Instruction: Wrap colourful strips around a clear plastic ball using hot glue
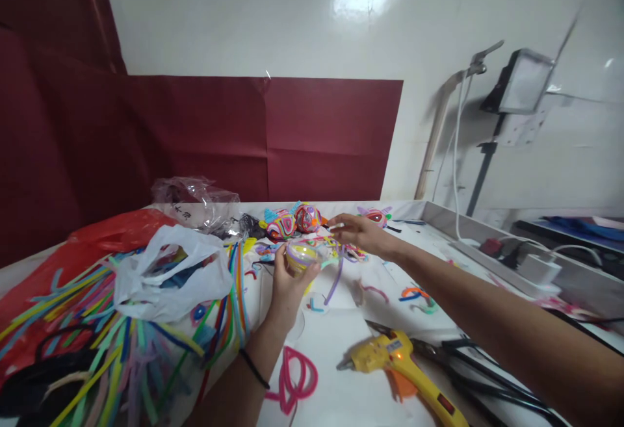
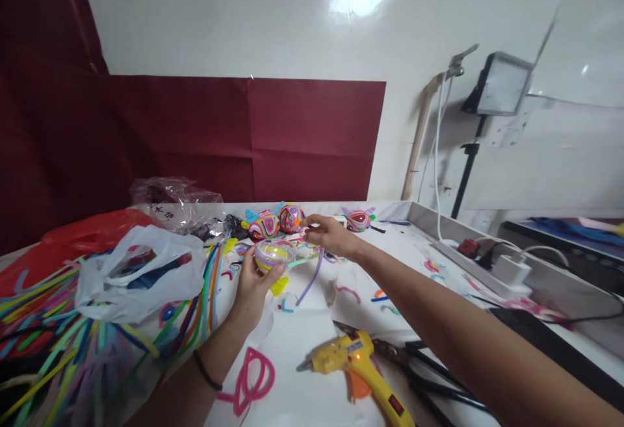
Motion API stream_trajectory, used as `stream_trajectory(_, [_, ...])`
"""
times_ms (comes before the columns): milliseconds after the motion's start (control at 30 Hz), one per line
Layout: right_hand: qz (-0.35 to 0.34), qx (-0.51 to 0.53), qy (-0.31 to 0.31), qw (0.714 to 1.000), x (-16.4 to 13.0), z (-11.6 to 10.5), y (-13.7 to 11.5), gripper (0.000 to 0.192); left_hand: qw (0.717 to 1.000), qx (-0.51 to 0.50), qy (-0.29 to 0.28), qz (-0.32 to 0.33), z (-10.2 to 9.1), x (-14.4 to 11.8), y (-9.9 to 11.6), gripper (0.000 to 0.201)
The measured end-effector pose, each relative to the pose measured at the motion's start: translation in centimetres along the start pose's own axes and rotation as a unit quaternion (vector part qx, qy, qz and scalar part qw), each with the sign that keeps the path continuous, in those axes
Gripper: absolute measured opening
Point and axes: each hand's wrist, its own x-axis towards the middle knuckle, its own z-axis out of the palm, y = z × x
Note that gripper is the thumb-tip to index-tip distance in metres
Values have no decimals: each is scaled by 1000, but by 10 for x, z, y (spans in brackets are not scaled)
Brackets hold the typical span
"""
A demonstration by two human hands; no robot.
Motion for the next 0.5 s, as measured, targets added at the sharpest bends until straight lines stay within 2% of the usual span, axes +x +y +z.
stream_trajectory(100, [-7,-8,-3,1000,6,-4,1,29,1000,7,10,6,-5,4,-3,67])
stream_trajectory(267, [-79,-47,-75,993,2,3,-22,29,1000,4,7,4,-5,4,-3,72])
stream_trajectory(333, [-143,-99,-102,979,-1,9,-27,31,1000,7,3,2,-4,3,-4,73])
stream_trajectory(400, [-207,-177,-128,954,-2,14,-28,26,1000,9,-5,-1,-3,2,-4,74])
stream_trajectory(467, [-240,-228,-143,933,-1,16,-24,16,1000,13,-14,-4,-2,1,-3,74])
stream_trajectory(500, [-242,-231,-146,931,-1,17,-22,12,1000,15,-15,-5,-2,1,-2,73])
